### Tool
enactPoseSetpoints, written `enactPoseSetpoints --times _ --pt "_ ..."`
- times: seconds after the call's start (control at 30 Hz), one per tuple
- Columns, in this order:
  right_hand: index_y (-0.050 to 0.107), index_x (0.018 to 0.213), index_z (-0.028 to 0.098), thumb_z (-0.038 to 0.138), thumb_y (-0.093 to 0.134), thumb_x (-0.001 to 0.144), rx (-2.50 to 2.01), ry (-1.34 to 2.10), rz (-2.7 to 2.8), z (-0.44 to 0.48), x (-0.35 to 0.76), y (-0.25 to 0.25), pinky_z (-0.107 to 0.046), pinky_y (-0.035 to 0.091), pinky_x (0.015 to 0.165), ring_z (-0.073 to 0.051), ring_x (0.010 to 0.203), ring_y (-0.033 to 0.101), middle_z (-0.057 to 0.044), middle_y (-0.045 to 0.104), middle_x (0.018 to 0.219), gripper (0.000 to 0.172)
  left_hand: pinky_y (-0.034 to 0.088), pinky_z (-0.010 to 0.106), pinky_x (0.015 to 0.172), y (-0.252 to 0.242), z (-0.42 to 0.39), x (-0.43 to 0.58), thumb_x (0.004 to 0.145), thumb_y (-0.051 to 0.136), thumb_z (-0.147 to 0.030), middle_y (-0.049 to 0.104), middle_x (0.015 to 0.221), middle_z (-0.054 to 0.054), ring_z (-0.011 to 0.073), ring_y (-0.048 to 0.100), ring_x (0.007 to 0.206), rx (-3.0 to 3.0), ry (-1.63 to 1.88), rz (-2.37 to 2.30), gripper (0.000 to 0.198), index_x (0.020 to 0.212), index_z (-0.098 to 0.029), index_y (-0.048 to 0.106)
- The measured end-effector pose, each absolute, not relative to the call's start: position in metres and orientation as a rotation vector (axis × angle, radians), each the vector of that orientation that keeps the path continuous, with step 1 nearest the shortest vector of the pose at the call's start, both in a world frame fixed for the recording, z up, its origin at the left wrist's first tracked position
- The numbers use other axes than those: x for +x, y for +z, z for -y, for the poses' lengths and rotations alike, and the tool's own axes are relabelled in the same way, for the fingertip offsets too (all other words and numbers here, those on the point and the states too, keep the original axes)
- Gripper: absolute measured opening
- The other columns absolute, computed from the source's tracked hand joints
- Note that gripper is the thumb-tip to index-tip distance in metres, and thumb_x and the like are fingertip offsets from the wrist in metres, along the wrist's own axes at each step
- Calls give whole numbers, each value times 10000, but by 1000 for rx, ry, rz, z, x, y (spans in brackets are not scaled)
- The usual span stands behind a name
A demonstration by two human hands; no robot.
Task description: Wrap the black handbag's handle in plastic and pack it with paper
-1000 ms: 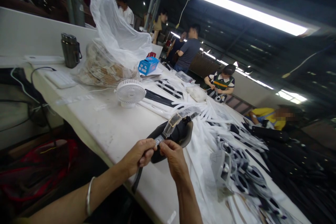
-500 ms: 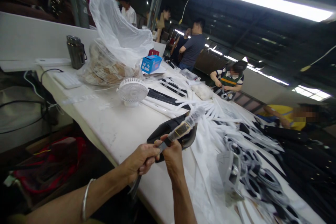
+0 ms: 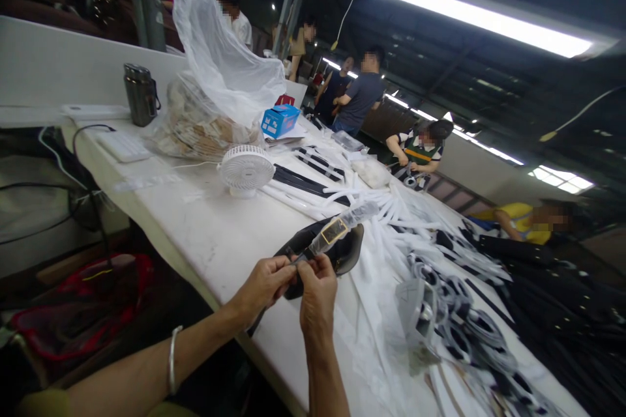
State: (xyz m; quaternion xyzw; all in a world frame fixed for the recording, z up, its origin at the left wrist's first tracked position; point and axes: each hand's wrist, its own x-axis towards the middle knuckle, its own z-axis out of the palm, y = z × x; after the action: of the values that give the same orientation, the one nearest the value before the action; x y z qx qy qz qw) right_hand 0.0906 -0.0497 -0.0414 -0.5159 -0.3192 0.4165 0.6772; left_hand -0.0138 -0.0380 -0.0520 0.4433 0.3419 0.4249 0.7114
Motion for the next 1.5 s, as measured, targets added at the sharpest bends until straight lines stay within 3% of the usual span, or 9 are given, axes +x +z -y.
enactPoseSetpoints --times 0.1,0.27,0.47,0.63,0.73,0.93,1.23,1.37,1.5 --pt "591 881 189 286 780 660 -1157 869 752 48 84 -44 -288 514 714 -163 736 678 -7 730 797 306 153 200 373 -54 37 -15 820 580 -480 379 460 -85 53 231 370 1006 950 -759 337 690 -178 511" --pt "637 973 181 437 794 690 -1308 868 886 65 99 -37 -327 526 800 -201 854 679 -55 736 941 412 319 220 556 -60 29 -26 877 555 -342 545 614 0 121 461 560 1518 1183 -883 257 677 -184 582" --pt "634 675 172 722 589 764 -1565 795 1029 77 104 -12 -267 440 504 -132 501 522 -20 613 566 559 243 242 560 -70 22 -34 935 488 -267 535 634 31 136 432 570 2048 1240 -900 272 699 -195 604" --pt "624 623 187 577 684 742 -1838 625 1253 71 84 10 -276 462 521 -155 523 561 -22 627 568 412 229 252 559 -75 23 -36 942 473 -229 559 680 41 141 424 575 2182 1244 -830 210 825 -198 644" --pt "627 630 186 504 712 716 -1796 678 1226 72 84 11 -275 478 521 -159 521 578 -18 635 572 340 237 246 566 -74 25 -36 945 461 -224 550 676 39 143 436 590 2153 1244 -855 239 783 -195 634" --pt "638 657 159 598 767 615 -1612 964 1101 77 95 1 -262 480 441 -138 447 551 -18 626 553 459 321 243 615 -62 34 -36 938 487 -307 592 700 14 146 511 636 1732 1162 -839 249 743 -206 603" --pt "678 653 171 446 731 707 -1851 864 1212 73 108 4 -212 397 359 -129 400 544 -11 622 504 285 346 216 541 -62 44 -31 911 511 -370 487 561 -35 98 438 534 1412 1058 -713 318 658 -178 506" --pt "626 669 165 507 792 635 -1753 1104 1125 66 119 -7 -214 389 373 -123 412 528 0 607 510 381 274 197 449 -61 45 -31 894 534 -413 452 527 -54 65 352 445 1289 1013 -654 327 670 -180 488" --pt "602 790 199 574 844 547 -1261 1403 825 63 114 -37 -193 361 413 -85 461 480 47 574 594 509 176 186 364 -60 45 -27 846 595 -509 467 499 -66 34 281 352 1059 894 -505 362 739 -170 530"
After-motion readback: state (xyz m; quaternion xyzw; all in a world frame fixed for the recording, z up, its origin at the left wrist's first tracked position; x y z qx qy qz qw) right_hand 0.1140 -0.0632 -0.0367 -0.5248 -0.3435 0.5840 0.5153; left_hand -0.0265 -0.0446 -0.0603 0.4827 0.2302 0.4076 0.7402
